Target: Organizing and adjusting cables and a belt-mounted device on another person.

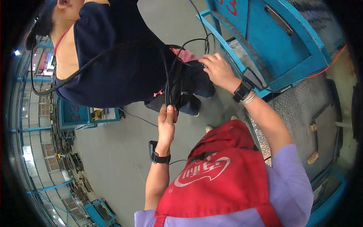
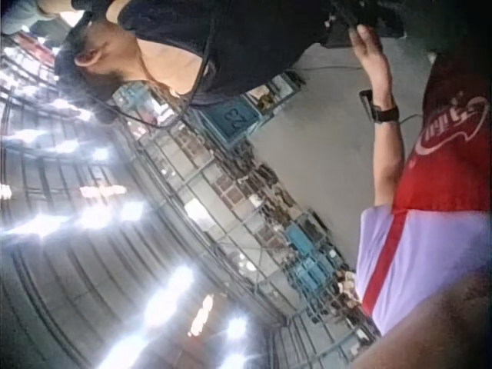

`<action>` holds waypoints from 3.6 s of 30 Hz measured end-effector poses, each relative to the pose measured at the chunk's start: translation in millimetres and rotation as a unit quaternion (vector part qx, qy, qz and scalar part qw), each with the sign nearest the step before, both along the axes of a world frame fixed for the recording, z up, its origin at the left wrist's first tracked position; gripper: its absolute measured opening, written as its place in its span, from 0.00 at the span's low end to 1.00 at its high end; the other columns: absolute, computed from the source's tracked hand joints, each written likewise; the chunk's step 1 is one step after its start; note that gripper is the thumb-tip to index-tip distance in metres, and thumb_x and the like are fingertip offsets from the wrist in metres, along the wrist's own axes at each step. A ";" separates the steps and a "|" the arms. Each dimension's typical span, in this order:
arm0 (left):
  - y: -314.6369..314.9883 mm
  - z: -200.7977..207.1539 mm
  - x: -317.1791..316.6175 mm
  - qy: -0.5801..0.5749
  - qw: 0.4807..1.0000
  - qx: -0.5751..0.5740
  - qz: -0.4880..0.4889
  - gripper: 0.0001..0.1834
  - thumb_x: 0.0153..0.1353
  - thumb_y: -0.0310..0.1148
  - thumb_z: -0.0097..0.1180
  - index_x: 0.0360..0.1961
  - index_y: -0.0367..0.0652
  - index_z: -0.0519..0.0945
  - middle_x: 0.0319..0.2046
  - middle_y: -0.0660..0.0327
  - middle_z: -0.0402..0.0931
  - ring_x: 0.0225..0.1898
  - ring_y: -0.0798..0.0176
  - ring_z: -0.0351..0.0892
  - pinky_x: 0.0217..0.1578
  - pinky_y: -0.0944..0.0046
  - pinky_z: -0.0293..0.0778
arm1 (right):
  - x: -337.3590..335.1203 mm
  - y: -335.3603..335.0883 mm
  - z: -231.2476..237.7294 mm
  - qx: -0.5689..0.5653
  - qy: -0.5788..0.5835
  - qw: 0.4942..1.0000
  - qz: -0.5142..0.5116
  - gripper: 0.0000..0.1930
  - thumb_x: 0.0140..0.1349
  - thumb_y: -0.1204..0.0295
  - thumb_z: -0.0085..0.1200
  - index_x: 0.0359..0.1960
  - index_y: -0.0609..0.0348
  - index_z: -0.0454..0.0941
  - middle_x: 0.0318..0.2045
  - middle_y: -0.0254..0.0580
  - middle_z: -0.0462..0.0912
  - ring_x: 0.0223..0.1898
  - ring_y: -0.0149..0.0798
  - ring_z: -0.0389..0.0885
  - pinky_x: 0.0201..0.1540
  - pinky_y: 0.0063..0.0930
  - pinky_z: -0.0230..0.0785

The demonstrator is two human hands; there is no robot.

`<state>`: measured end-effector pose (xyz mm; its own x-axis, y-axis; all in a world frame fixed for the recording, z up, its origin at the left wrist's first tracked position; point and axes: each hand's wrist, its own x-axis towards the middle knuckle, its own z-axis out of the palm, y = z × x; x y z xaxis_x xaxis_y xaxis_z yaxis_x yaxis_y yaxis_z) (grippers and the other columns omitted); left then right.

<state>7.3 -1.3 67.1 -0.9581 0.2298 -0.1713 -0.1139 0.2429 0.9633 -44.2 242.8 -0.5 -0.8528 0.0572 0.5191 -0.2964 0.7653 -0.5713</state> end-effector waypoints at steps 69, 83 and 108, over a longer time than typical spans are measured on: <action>-12.9 -19.5 -17.2 -0.121 0.983 0.120 -0.073 0.15 0.66 0.41 0.44 0.30 0.41 0.69 0.22 0.66 0.64 0.25 0.70 0.60 0.30 0.70 0.60 | 55.5 -0.7 116.3 -0.599 -0.055 0.787 0.137 0.14 0.66 0.61 0.45 0.38 0.60 0.74 0.34 0.39 0.80 0.32 0.28 0.76 0.31 0.20 0.68; -3.6 -15.5 -19.9 -0.128 0.974 0.188 -0.019 0.14 0.66 0.42 0.42 0.31 0.43 0.68 0.23 0.66 0.66 0.25 0.71 0.61 0.29 0.71 0.60 | 131.8 -41.1 69.6 -0.561 -0.274 0.778 0.067 0.17 0.66 0.62 0.44 0.39 0.67 0.73 0.26 0.45 0.79 0.24 0.32 0.79 0.27 0.20 0.72; -0.3 -12.3 -18.3 -0.166 0.960 0.227 -0.012 0.14 0.66 0.42 0.43 0.40 0.42 0.67 0.30 0.66 0.70 0.30 0.72 0.66 0.26 0.71 0.65 | 61.7 -95.0 33.8 -0.405 -0.570 0.676 0.232 0.11 0.62 0.69 0.45 0.30 0.65 0.74 0.19 0.38 0.73 0.19 0.35 0.76 0.22 0.27 0.69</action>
